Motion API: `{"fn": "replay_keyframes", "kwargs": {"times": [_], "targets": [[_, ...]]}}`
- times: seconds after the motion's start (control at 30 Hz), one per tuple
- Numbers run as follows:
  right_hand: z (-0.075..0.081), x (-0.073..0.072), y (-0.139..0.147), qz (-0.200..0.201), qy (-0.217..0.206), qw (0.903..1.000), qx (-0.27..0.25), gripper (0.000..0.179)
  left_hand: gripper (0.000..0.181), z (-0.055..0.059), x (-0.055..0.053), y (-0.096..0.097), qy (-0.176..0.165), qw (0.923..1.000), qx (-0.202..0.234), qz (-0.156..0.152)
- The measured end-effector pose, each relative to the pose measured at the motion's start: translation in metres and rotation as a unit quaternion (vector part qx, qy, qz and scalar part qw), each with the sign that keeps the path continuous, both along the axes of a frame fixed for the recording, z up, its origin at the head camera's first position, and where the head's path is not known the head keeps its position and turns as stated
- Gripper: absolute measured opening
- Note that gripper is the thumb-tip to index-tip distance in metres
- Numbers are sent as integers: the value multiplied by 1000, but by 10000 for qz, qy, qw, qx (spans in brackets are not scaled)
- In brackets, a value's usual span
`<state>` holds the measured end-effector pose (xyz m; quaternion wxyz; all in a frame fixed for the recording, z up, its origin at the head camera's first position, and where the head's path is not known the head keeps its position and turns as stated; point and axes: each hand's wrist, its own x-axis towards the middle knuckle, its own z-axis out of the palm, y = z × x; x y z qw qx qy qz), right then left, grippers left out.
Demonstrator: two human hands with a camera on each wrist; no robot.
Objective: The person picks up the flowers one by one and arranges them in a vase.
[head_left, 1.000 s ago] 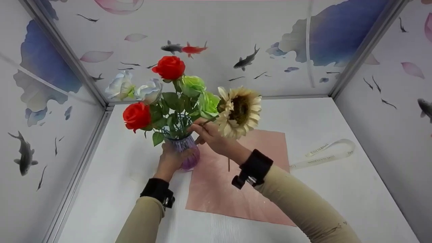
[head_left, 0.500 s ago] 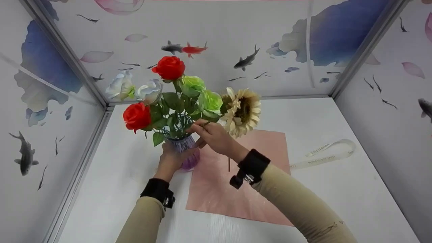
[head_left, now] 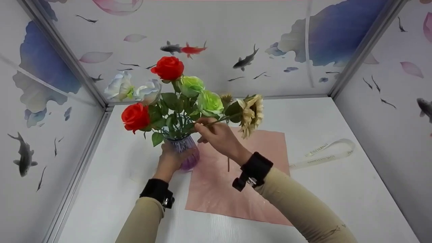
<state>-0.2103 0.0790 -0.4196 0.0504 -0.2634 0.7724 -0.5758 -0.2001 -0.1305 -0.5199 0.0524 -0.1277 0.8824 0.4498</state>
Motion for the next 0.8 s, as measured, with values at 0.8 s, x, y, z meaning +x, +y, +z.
{"fn": "replay_keyframes", "kwargs": {"times": [0.8], "targets": [[2,3,18,346,-763,9591,-2702,30,112,-2,3,-1,154,9988,-458,-34]]}}
